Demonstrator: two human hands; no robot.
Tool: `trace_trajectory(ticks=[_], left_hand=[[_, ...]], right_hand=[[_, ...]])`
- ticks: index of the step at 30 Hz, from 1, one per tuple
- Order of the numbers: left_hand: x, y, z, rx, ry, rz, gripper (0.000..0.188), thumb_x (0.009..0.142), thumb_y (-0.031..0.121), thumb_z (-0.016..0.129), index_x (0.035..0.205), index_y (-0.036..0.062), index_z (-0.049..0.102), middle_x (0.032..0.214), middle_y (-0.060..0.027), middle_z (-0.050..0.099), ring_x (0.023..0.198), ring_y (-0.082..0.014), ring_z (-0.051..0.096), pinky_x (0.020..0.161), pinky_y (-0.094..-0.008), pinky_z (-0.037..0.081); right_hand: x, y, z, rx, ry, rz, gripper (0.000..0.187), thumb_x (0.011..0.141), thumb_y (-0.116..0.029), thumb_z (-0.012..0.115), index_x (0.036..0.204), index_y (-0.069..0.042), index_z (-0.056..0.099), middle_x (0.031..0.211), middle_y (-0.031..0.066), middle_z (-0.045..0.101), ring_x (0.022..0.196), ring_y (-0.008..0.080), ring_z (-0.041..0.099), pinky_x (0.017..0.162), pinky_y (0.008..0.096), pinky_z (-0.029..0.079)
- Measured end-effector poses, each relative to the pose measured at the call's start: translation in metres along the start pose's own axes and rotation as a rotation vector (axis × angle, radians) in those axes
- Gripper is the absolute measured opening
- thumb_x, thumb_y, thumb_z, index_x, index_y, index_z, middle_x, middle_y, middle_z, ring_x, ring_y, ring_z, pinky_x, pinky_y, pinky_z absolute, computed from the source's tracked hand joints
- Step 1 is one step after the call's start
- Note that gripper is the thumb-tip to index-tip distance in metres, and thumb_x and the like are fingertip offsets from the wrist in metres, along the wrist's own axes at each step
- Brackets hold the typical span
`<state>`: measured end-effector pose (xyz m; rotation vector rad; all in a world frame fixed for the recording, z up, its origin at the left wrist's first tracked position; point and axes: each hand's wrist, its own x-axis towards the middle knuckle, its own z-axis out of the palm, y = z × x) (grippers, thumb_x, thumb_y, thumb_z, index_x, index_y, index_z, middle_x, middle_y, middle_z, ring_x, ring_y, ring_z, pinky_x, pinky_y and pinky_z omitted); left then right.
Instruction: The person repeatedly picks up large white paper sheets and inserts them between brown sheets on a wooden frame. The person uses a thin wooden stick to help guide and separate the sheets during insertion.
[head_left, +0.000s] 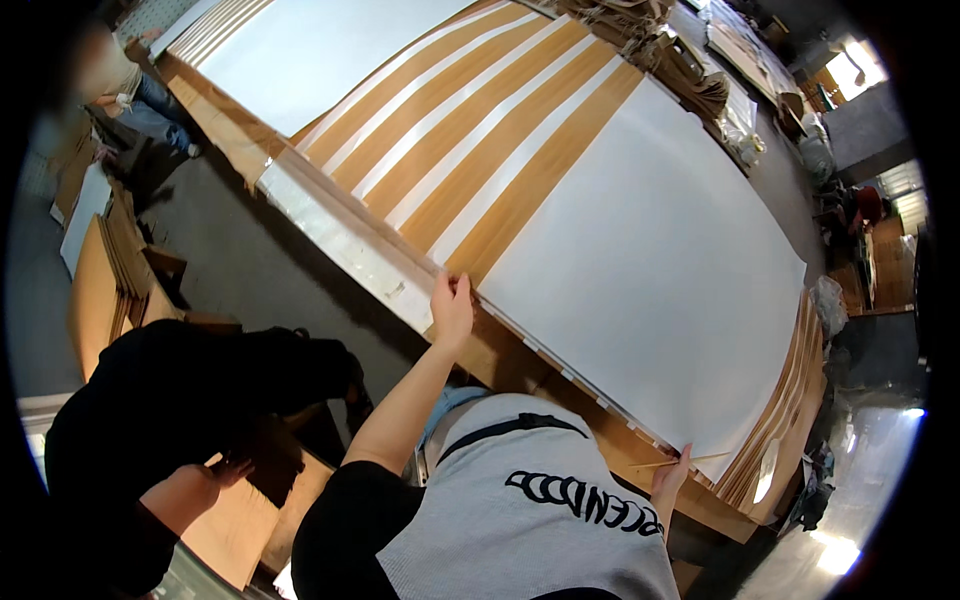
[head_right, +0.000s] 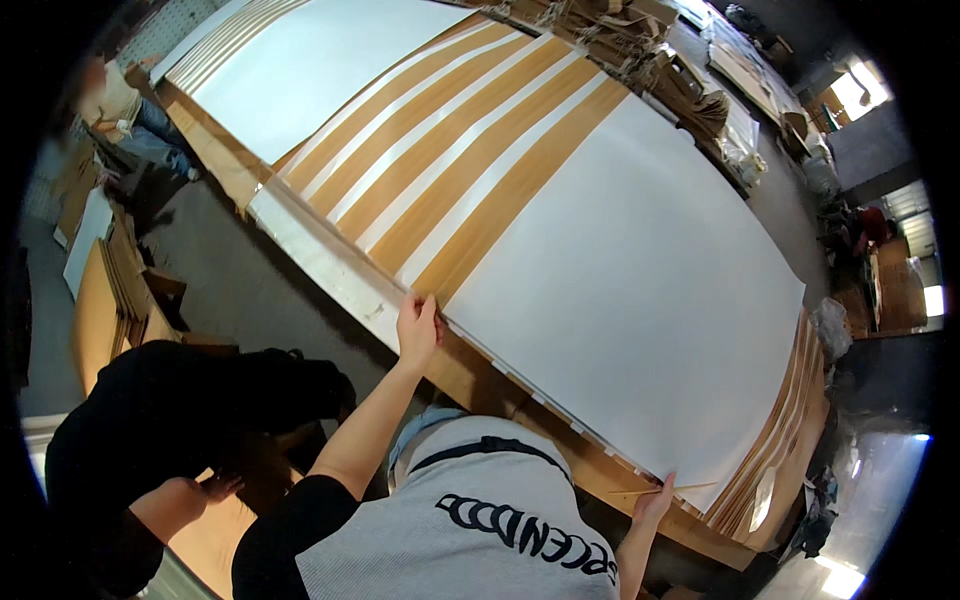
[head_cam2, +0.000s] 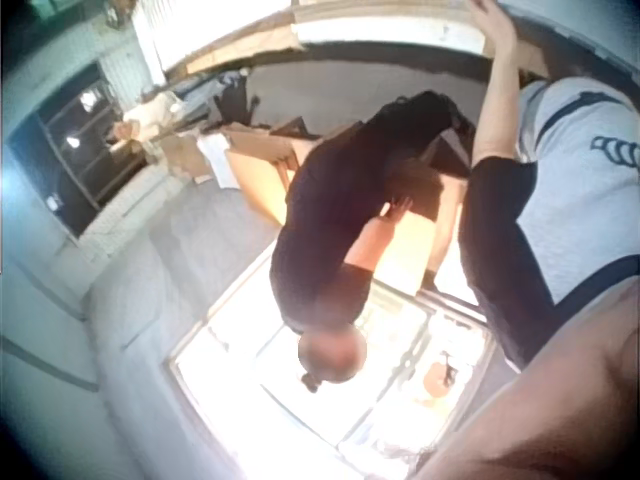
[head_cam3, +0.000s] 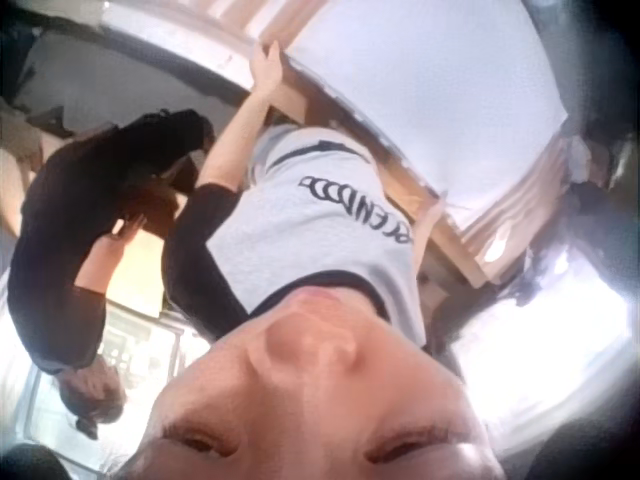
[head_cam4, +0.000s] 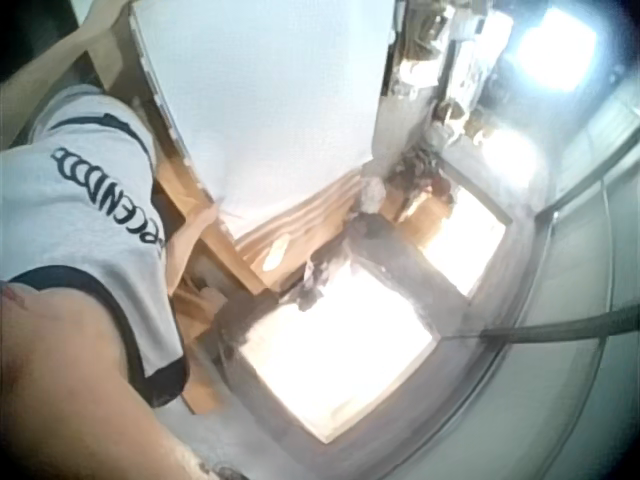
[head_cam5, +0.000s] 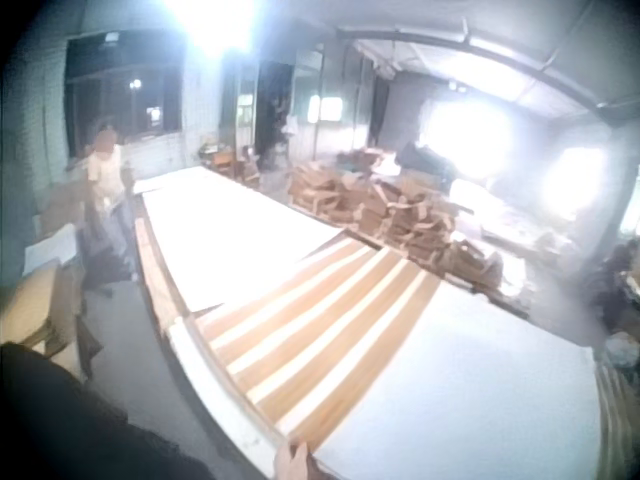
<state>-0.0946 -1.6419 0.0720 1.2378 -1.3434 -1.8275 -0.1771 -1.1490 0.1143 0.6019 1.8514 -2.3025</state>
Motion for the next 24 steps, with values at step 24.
trace_trajectory(ticks=[24], left_hand=[[-0.001, 0.011, 0.003, -0.263, 0.075, -0.159, 0.017, 0.088, 0.017, 0.045, 0.082, 0.0020, 0.038, 0.057, -0.0045, 0.042, 0.044, -0.0153, 0.051, 0.039, -0.0293, 0.049]], right_hand=[[0.009, 0.020, -0.012, 0.059, 0.021, -0.016, 0.040, 0.087, -0.029, 0.049, 0.115, -0.001, 0.045, 0.109, 0.0070, 0.052, 0.099, 0.0198, 0.047, 0.086, 0.0324, 0.037]])
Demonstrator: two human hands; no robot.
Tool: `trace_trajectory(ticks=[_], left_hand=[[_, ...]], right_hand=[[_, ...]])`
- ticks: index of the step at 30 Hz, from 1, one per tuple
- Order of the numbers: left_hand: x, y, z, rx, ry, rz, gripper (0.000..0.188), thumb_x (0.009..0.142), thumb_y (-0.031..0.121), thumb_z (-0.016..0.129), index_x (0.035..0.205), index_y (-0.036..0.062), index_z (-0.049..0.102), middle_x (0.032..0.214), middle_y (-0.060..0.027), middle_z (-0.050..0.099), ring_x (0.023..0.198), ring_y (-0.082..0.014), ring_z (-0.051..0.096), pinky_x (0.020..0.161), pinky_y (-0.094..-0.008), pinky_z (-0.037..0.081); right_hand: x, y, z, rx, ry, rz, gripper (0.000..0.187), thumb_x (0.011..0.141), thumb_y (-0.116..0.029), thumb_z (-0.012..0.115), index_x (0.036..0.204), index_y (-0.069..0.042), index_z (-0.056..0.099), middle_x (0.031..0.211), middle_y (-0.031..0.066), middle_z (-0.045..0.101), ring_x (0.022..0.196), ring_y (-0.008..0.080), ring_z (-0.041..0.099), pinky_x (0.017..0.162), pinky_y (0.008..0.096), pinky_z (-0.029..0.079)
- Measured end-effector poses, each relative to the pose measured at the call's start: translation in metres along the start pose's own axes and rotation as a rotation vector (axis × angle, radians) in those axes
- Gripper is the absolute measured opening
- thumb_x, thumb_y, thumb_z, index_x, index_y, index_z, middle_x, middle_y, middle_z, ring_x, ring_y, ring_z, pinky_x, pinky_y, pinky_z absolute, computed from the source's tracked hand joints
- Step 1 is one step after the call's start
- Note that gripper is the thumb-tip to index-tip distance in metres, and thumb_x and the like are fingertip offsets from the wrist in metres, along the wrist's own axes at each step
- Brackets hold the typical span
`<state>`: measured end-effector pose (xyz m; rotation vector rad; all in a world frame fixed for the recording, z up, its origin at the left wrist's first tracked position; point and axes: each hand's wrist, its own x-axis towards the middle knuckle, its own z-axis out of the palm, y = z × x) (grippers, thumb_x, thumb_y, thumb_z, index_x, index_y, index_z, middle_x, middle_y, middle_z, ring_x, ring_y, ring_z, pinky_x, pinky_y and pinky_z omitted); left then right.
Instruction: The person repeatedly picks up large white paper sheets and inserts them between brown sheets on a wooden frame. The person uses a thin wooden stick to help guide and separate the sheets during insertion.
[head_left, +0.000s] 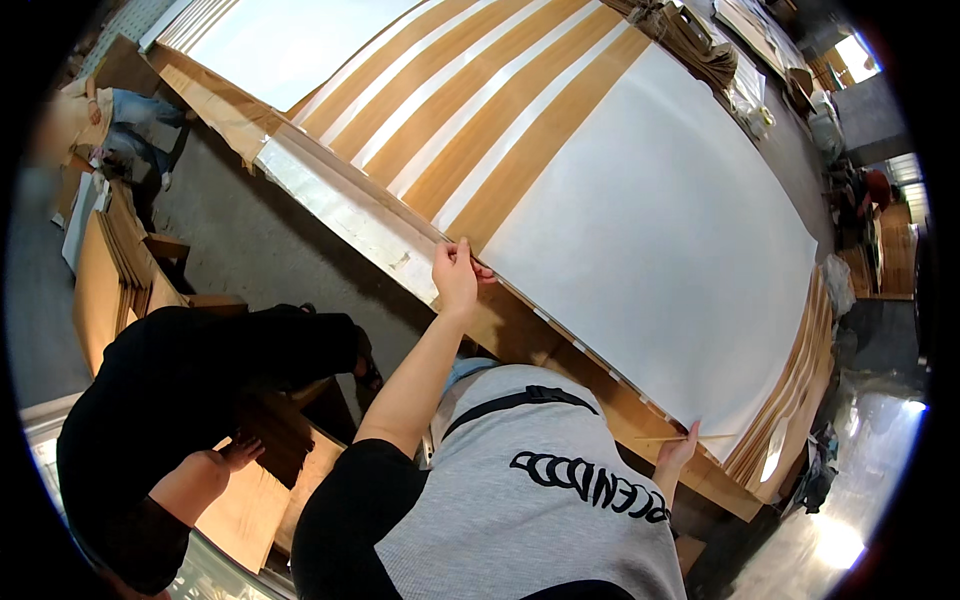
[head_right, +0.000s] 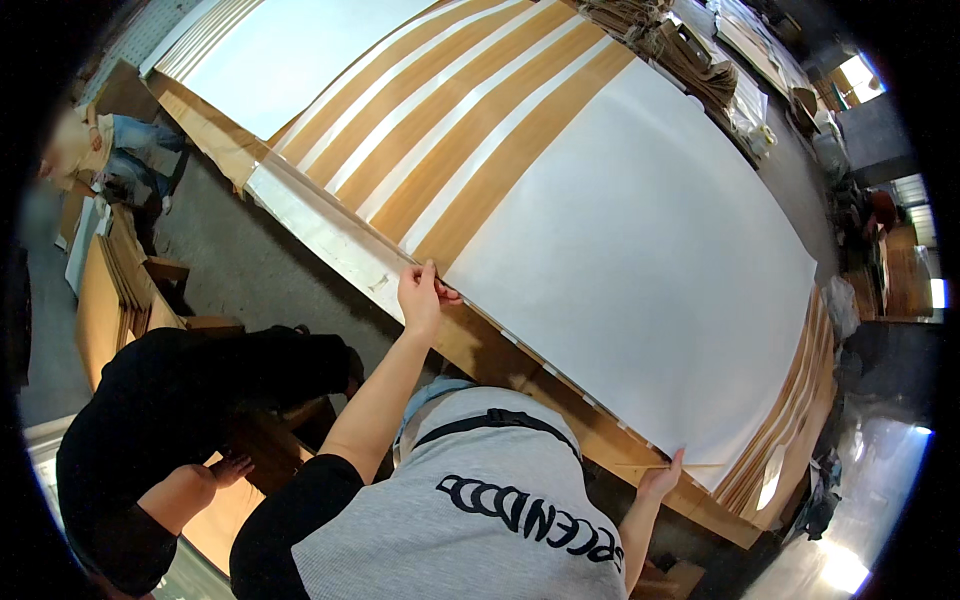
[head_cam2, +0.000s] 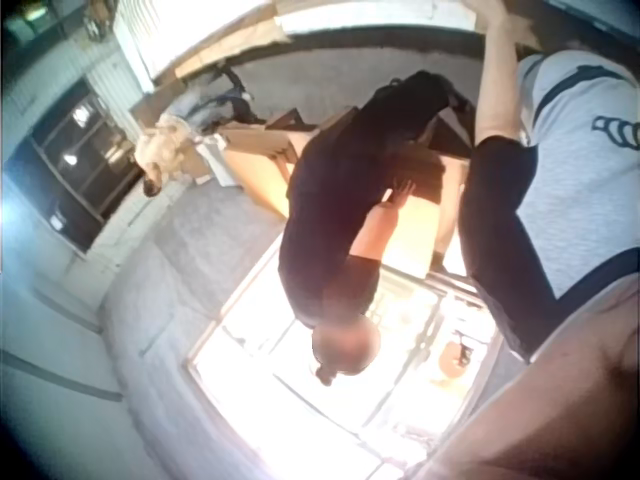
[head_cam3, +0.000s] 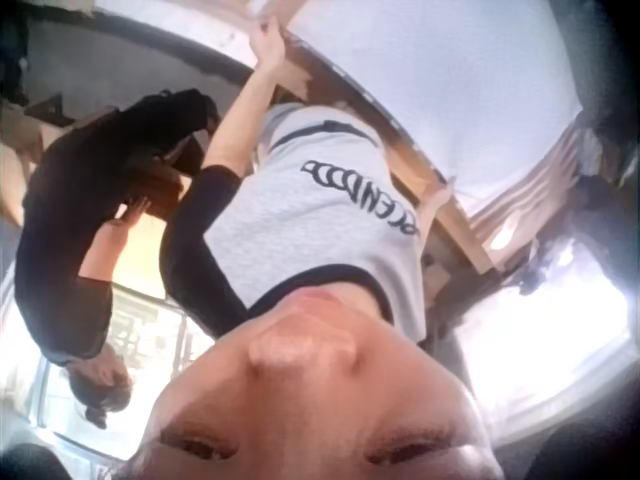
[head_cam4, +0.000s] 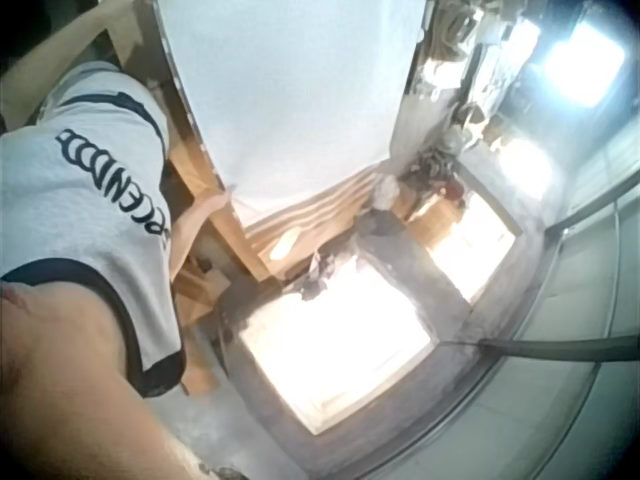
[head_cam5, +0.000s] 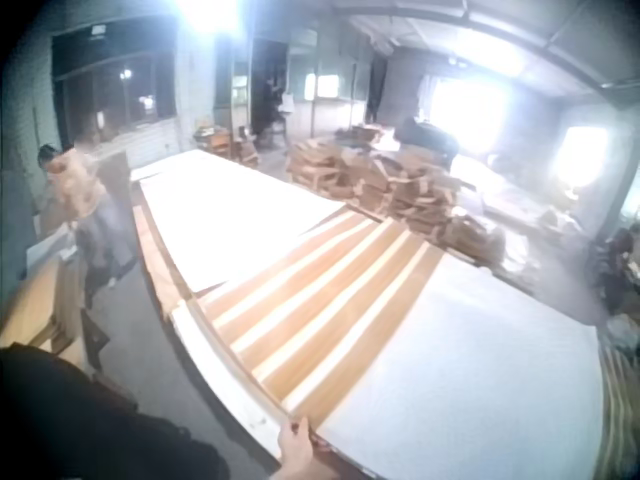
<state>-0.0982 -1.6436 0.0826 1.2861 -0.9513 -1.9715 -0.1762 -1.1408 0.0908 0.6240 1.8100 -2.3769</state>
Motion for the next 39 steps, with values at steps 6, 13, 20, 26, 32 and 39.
trace_trajectory(ticks=[6, 13, 20, 26, 32, 39], left_hand=[[0.004, -0.001, -0.001, 0.042, -0.046, 0.013, 0.017, 0.088, 0.016, 0.045, 0.081, 0.0016, 0.038, 0.056, -0.0052, 0.042, 0.044, -0.0157, 0.050, 0.040, -0.0312, 0.050], [0.004, 0.001, -0.004, 0.069, -0.037, -0.035, 0.017, 0.088, 0.016, 0.046, 0.082, 0.0015, 0.037, 0.055, -0.0050, 0.041, 0.044, -0.0165, 0.050, 0.041, -0.0331, 0.051], [0.004, 0.003, -0.003, 0.092, -0.038, -0.059, 0.021, 0.087, 0.017, 0.047, 0.084, -0.0013, 0.038, 0.058, -0.0070, 0.044, 0.045, -0.0189, 0.052, 0.041, -0.0344, 0.052], [0.005, 0.006, -0.007, 0.129, -0.045, -0.084, 0.023, 0.088, 0.019, 0.047, 0.082, -0.0016, 0.038, 0.057, -0.0077, 0.045, 0.046, -0.0192, 0.052, 0.042, -0.0353, 0.052], [-0.001, 0.015, 0.002, 0.174, -0.070, -0.119, 0.023, 0.087, 0.018, 0.047, 0.083, -0.0017, 0.038, 0.059, -0.0088, 0.045, 0.051, -0.0185, 0.052, 0.047, -0.0317, 0.050], [-0.047, 0.014, 0.019, 0.768, -0.130, 0.879, 0.022, 0.077, 0.012, 0.063, 0.093, 0.0047, 0.050, 0.083, -0.0051, 0.046, 0.075, -0.0172, 0.042, 0.064, -0.0283, 0.036]], right_hand=[[0.002, 0.001, 0.003, 0.036, 0.097, -0.020, 0.040, 0.086, -0.026, 0.050, 0.115, 0.000, 0.045, 0.113, 0.0074, 0.050, 0.103, 0.0198, 0.046, 0.088, 0.0327, 0.036], [-0.003, 0.001, 0.013, 0.018, 0.088, -0.083, 0.042, 0.086, -0.024, 0.050, 0.116, 0.004, 0.043, 0.119, 0.0087, 0.046, 0.109, 0.0201, 0.043, 0.094, 0.0323, 0.030], [-0.002, 0.005, 0.014, -0.072, 0.095, -0.090, 0.042, 0.086, -0.025, 0.050, 0.115, 0.005, 0.043, 0.116, 0.0091, 0.048, 0.106, 0.0202, 0.045, 0.093, 0.0321, 0.032], [0.000, 0.005, 0.005, -0.111, 0.069, -0.084, 0.044, 0.086, -0.027, 0.050, 0.114, 0.006, 0.043, 0.116, 0.0105, 0.048, 0.107, 0.0195, 0.044, 0.093, 0.0318, 0.031], [-0.003, 0.004, 0.007, -0.127, 0.074, -0.088, 0.045, 0.086, -0.028, 0.051, 0.113, 0.007, 0.043, 0.115, 0.0109, 0.048, 0.105, 0.0197, 0.045, 0.092, 0.0319, 0.033], [0.009, 0.009, 0.001, -0.128, 0.142, -0.161, 0.041, 0.085, -0.025, 0.053, 0.108, 0.008, 0.048, 0.109, 0.0089, 0.051, 0.100, 0.0162, 0.046, 0.090, 0.0301, 0.033]])
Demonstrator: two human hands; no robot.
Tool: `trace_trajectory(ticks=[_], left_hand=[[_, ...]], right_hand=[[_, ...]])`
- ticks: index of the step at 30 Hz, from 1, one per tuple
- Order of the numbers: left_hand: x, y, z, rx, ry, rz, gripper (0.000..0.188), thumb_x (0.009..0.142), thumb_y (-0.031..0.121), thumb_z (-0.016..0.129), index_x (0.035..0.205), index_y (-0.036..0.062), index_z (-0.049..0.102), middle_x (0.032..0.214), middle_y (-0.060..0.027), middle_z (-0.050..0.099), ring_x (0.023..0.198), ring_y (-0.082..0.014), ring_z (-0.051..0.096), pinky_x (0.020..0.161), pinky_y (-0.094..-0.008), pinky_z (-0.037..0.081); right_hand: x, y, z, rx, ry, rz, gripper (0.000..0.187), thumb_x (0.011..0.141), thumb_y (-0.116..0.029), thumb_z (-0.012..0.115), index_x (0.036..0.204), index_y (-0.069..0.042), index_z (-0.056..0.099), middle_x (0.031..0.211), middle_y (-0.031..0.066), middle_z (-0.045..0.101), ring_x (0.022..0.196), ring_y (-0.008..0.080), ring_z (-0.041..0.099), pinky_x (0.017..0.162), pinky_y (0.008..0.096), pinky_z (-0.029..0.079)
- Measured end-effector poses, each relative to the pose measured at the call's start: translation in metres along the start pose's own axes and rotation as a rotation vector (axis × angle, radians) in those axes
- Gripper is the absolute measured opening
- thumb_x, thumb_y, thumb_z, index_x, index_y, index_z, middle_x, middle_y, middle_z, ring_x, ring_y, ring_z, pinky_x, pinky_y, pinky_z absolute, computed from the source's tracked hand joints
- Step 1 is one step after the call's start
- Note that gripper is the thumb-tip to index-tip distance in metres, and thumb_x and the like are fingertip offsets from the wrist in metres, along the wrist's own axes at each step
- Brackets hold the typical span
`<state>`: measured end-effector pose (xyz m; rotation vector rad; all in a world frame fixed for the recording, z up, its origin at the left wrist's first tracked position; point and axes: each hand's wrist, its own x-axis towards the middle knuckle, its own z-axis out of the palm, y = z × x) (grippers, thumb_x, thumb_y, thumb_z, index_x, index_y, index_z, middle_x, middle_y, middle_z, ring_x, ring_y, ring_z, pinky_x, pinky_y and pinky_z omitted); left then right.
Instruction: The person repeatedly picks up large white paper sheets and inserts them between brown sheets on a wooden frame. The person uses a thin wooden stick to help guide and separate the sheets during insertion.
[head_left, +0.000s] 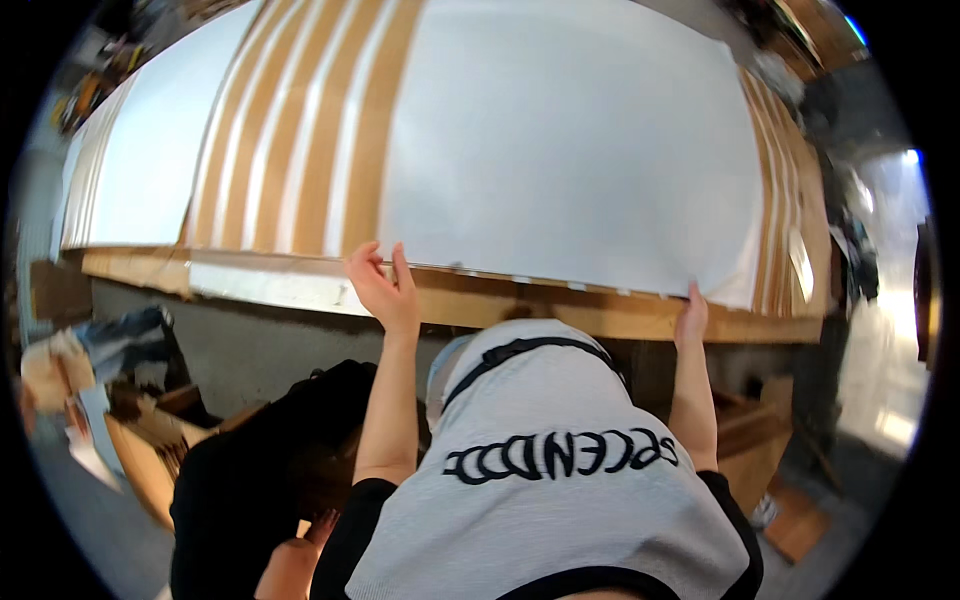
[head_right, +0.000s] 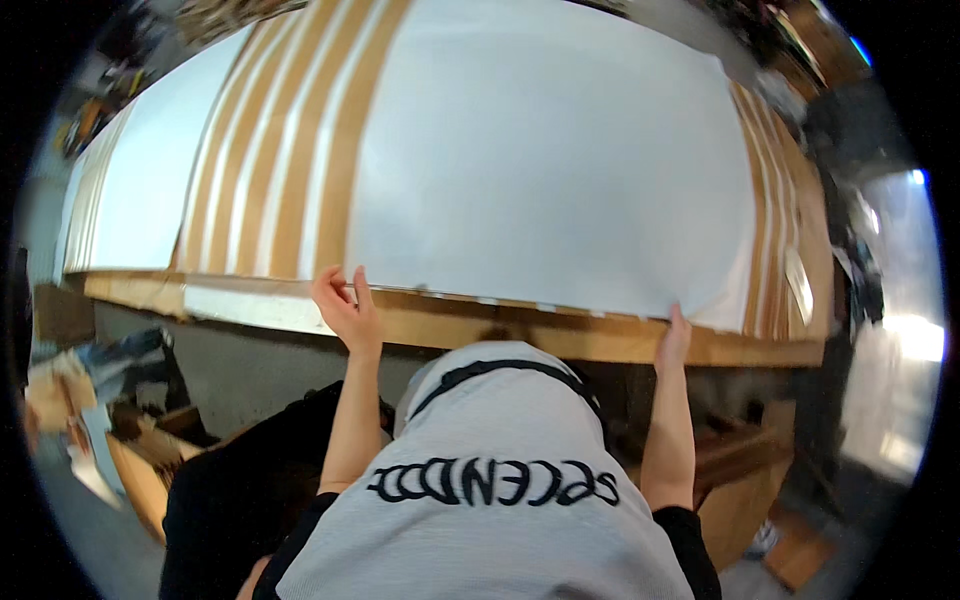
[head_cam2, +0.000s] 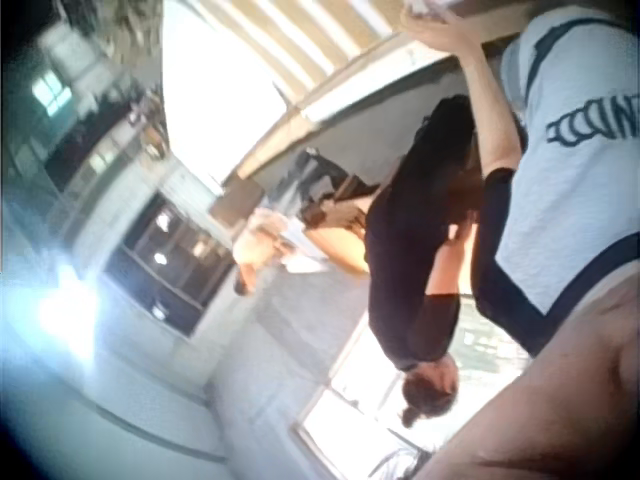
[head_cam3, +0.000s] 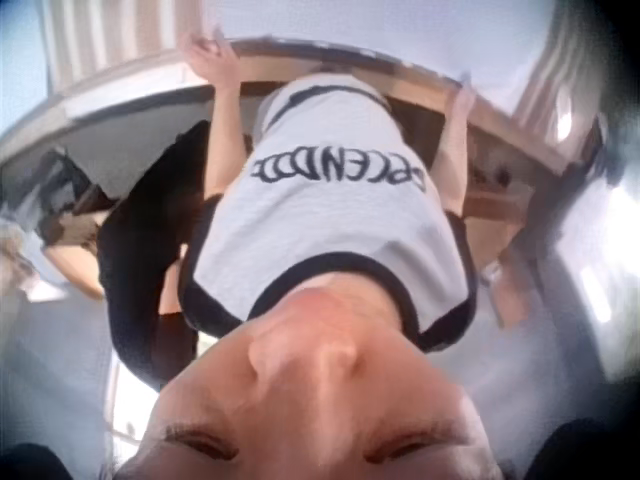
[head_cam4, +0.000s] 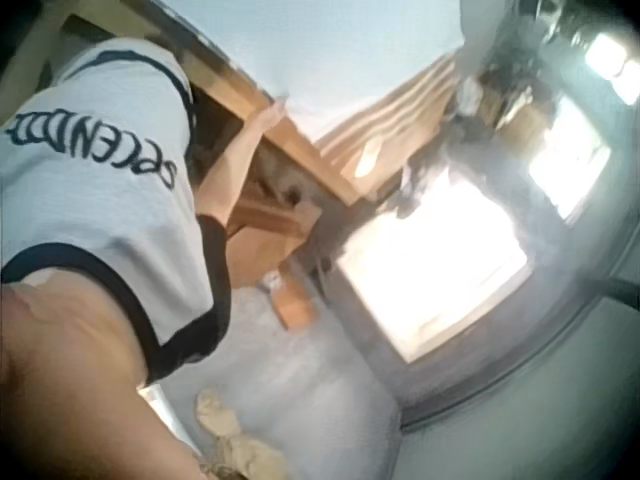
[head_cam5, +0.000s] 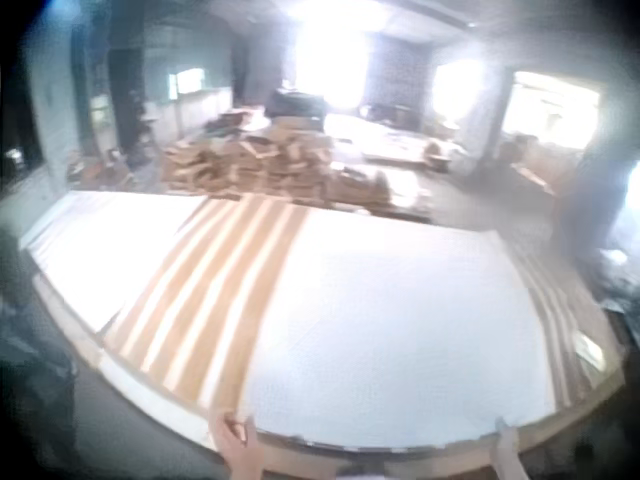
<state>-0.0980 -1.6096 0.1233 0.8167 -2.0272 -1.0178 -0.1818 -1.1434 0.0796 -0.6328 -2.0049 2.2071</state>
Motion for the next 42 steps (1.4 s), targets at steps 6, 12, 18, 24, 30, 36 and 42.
trace_trajectory(ticks=[6, 12, 18, 24, 30, 36, 42], left_hand=[[-0.002, 0.030, 0.026, 0.083, -0.617, 0.582, 0.014, 0.062, 0.011, 0.070, 0.073, 0.0119, 0.062, 0.106, -0.0005, 0.054, 0.102, -0.0249, 0.044, 0.079, -0.0343, 0.036], [-0.008, 0.018, 0.034, 0.088, -0.689, 0.608, 0.018, 0.055, 0.014, 0.074, 0.070, 0.0119, 0.064, 0.107, 0.0005, 0.055, 0.105, -0.0250, 0.043, 0.085, -0.0365, 0.034], [-0.014, 0.012, 0.043, 0.029, -0.681, 0.552, 0.017, 0.053, 0.009, 0.075, 0.066, 0.0134, 0.064, 0.106, 0.0020, 0.056, 0.102, -0.0228, 0.044, 0.085, -0.0349, 0.033], [-0.017, 0.018, 0.045, 0.102, -0.714, 0.524, 0.017, 0.054, 0.006, 0.075, 0.066, 0.0130, 0.064, 0.107, 0.0012, 0.055, 0.103, -0.0231, 0.043, 0.083, -0.0333, 0.037], [-0.019, 0.024, 0.049, 0.183, -0.764, 0.487, 0.019, 0.054, 0.004, 0.074, 0.067, 0.0121, 0.063, 0.109, 0.0002, 0.053, 0.103, -0.0230, 0.040, 0.081, -0.0321, 0.038], [-0.022, 0.034, 0.052, 0.214, -0.834, 0.420, 0.017, 0.060, 0.002, 0.072, 0.071, 0.0097, 0.062, 0.113, -0.0030, 0.049, 0.102, -0.0233, 0.039, 0.079, -0.0302, 0.041], [-0.030, 0.031, 0.052, 0.228, -0.818, 0.250, 0.017, 0.061, -0.001, 0.070, 0.071, 0.0082, 0.060, 0.115, -0.0022, 0.047, 0.101, -0.0222, 0.039, 0.075, -0.0289, 0.042]], right_hand=[[-0.001, -0.004, 0.000, -0.060, 0.025, 0.051, 0.047, 0.085, -0.030, 0.053, 0.108, 0.010, 0.047, 0.115, 0.0119, 0.047, 0.108, 0.0174, 0.041, 0.093, 0.0293, 0.029], [-0.003, 0.000, -0.010, -0.269, 0.093, 0.077, 0.056, 0.083, -0.039, 0.054, 0.103, 0.012, 0.051, 0.111, 0.0141, 0.049, 0.102, 0.0166, 0.044, 0.088, 0.0281, 0.033], [-0.006, -0.003, -0.008, -0.335, 0.045, 0.031, 0.049, 0.083, -0.040, 0.053, 0.093, 0.008, 0.056, 0.088, 0.0051, 0.055, 0.083, 0.0116, 0.047, 0.074, 0.0249, 0.037], [-0.007, -0.014, -0.011, -0.392, -0.009, 0.052, 0.045, 0.086, -0.041, 0.048, 0.092, 0.002, 0.058, 0.083, 0.0029, 0.055, 0.077, 0.0102, 0.048, 0.070, 0.0245, 0.038], [0.006, -0.030, -0.039, 0.112, 0.046, 0.166, 0.044, 0.087, -0.040, 0.046, 0.099, 0.002, 0.053, 0.088, 0.0067, 0.058, 0.082, 0.0139, 0.055, 0.073, 0.0288, 0.045], [0.016, -0.016, -0.046, 0.089, 0.135, 0.166, 0.041, 0.088, -0.038, 0.045, 0.095, 0.003, 0.053, 0.085, 0.0095, 0.058, 0.076, 0.0166, 0.058, 0.068, 0.0296, 0.050], [0.018, -0.023, -0.042, 0.054, 0.134, 0.250, 0.038, 0.088, -0.036, 0.046, 0.092, 0.002, 0.052, 0.082, 0.0086, 0.058, 0.074, 0.0162, 0.058, 0.067, 0.0290, 0.050]])
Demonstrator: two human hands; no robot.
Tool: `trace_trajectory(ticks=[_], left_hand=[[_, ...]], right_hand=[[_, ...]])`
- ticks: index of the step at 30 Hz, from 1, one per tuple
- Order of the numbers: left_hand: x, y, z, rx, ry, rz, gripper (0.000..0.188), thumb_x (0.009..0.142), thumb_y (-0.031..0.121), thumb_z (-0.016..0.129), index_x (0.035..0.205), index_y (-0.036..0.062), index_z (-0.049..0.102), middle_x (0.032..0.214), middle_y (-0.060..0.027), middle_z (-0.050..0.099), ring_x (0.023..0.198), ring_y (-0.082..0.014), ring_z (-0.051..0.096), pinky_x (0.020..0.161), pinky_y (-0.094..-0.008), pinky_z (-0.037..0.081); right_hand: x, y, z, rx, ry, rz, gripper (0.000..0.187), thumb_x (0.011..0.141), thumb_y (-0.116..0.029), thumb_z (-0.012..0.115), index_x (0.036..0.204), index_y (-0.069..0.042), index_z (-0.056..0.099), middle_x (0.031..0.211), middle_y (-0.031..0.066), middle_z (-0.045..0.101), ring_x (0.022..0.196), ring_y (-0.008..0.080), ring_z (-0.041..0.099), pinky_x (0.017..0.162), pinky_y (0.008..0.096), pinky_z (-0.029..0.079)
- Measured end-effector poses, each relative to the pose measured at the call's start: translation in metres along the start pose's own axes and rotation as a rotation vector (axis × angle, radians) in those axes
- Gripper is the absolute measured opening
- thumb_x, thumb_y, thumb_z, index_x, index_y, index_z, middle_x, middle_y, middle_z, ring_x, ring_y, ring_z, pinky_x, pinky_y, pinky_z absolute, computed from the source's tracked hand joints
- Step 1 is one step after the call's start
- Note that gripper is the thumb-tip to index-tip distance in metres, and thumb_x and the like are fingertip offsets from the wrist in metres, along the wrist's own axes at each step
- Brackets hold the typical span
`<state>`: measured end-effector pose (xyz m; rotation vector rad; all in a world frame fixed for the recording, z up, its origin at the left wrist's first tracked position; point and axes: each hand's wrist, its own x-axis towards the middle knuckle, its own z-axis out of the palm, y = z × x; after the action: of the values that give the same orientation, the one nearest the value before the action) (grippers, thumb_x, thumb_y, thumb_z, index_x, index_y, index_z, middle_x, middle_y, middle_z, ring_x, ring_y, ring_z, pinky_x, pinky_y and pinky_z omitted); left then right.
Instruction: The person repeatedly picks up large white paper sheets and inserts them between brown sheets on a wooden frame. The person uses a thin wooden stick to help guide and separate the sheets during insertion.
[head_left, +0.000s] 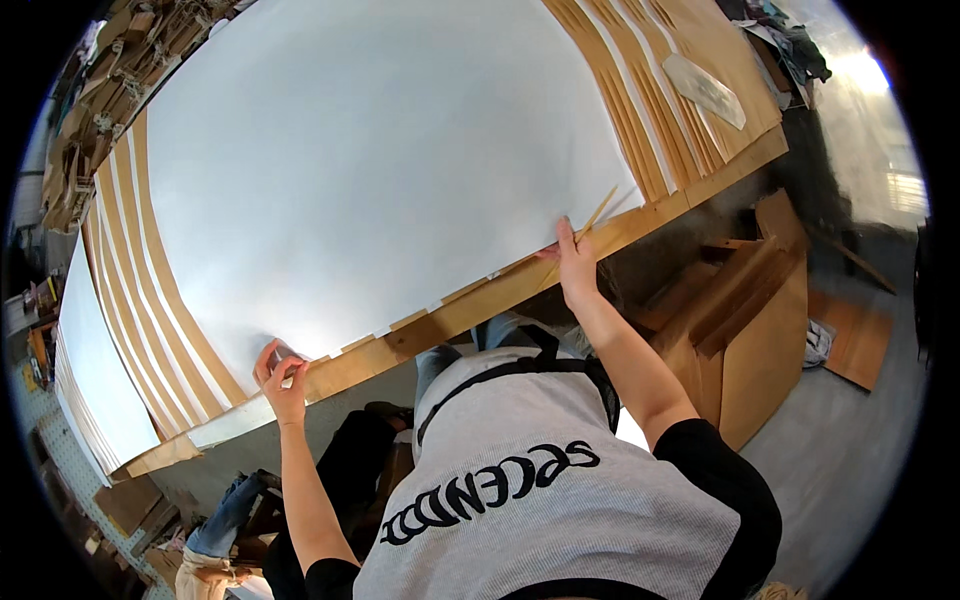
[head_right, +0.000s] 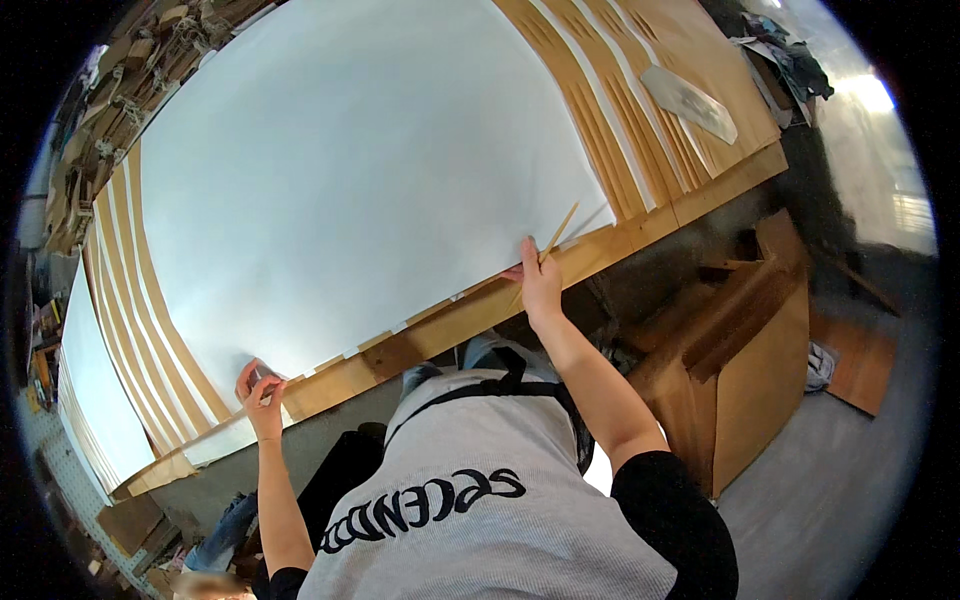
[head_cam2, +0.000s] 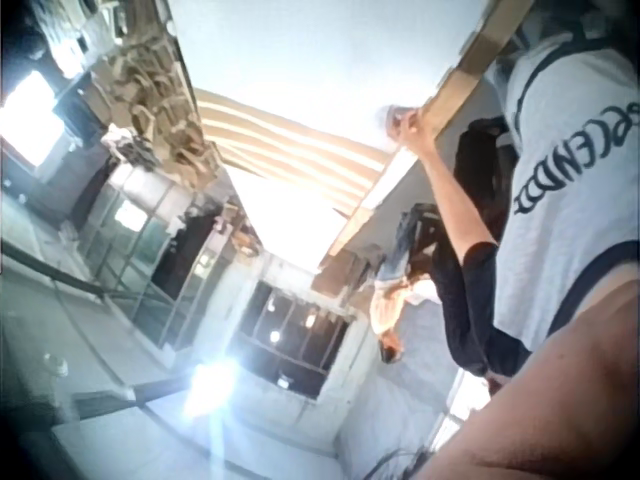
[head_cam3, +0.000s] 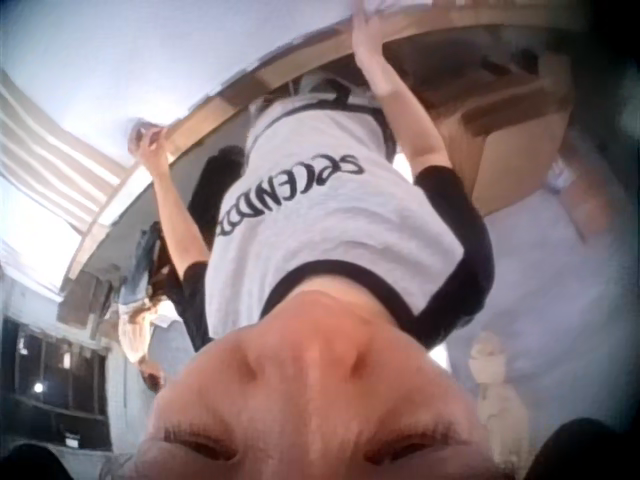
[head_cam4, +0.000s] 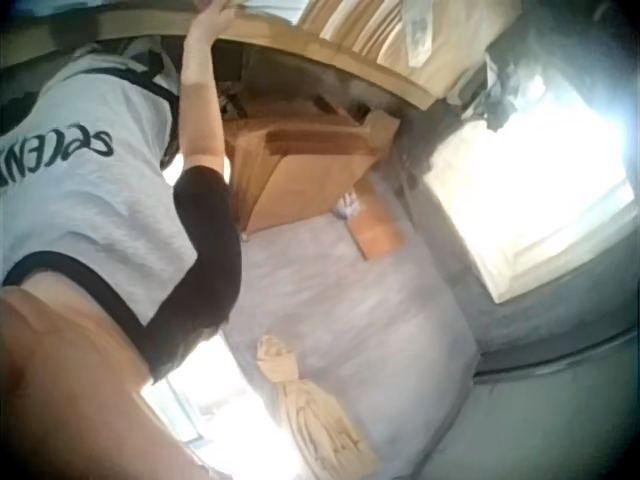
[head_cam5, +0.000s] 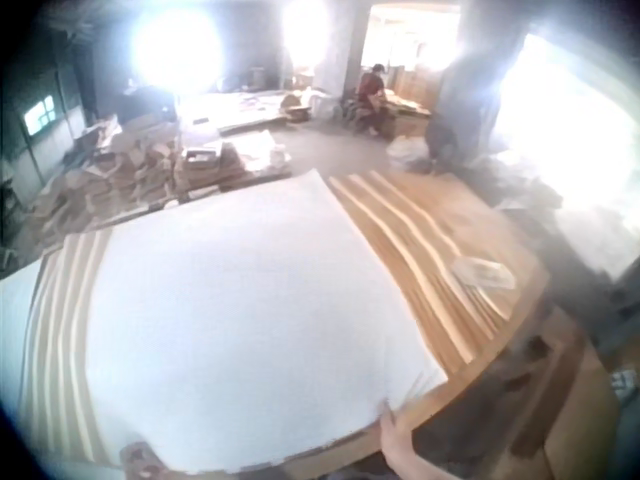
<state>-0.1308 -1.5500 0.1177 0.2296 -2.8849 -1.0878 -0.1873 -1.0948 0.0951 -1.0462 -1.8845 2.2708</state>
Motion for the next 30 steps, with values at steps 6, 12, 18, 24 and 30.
trace_trajectory(ticks=[6, 12, 18, 24, 30], left_hand=[[0.005, 0.020, -0.004, 0.083, -0.078, -0.041, 0.013, 0.066, 0.001, 0.068, 0.073, 0.0072, 0.058, 0.119, -0.0046, 0.041, 0.108, -0.0239, 0.038, 0.084, -0.0307, 0.041], [0.003, -0.004, -0.004, 0.170, -0.065, 0.044, 0.012, 0.064, 0.003, 0.068, 0.069, 0.0076, 0.058, 0.118, -0.0058, 0.043, 0.105, -0.0256, 0.038, 0.087, -0.0356, 0.035], [0.004, -0.004, -0.007, 0.116, -0.077, 0.060, 0.013, 0.062, 0.002, 0.069, 0.068, 0.0072, 0.058, 0.117, -0.0061, 0.042, 0.106, -0.0254, 0.038, 0.087, -0.0338, 0.034], [-0.001, -0.003, -0.003, 0.024, -0.028, 0.148, 0.018, 0.060, -0.006, 0.068, 0.067, 0.0082, 0.058, 0.117, -0.0047, 0.040, 0.104, -0.0239, 0.039, 0.061, -0.0240, 0.047], [-0.006, -0.006, -0.005, 0.088, -0.067, 0.170, 0.014, 0.064, -0.001, 0.067, 0.069, 0.0074, 0.056, 0.120, -0.0045, 0.039, 0.109, -0.0254, 0.036, 0.070, -0.0285, 0.045]], right_hand=[[0.004, 0.003, -0.006, 0.015, -0.041, 0.068, 0.038, 0.089, -0.035, 0.045, 0.093, 0.002, 0.052, 0.082, 0.0092, 0.058, 0.074, 0.0171, 0.059, 0.068, 0.0298, 0.050], [0.005, 0.002, -0.003, 0.105, -0.060, 0.114, 0.037, 0.089, -0.034, 0.044, 0.093, 0.002, 0.050, 0.082, 0.0106, 0.059, 0.075, 0.0197, 0.059, 0.070, 0.0309, 0.050], [-0.003, -0.025, -0.015, 0.141, -0.119, 0.431, 0.048, 0.084, -0.043, 0.050, 0.097, 0.003, 0.049, 0.087, 0.0150, 0.058, 0.075, 0.0212, 0.060, 0.066, 0.0302, 0.050], [-0.005, -0.002, -0.072, -0.172, 0.449, -0.106, 0.036, 0.086, -0.034, 0.046, 0.098, -0.001, 0.054, 0.077, 0.0072, 0.054, 0.070, 0.0134, 0.050, 0.065, 0.0273, 0.041], [-0.027, 0.018, -0.122, -0.515, 0.272, -0.198, 0.026, 0.090, -0.023, 0.039, 0.089, -0.002, 0.055, 0.056, 0.0020, 0.045, 0.047, 0.0092, 0.043, 0.046, 0.0240, 0.036]])
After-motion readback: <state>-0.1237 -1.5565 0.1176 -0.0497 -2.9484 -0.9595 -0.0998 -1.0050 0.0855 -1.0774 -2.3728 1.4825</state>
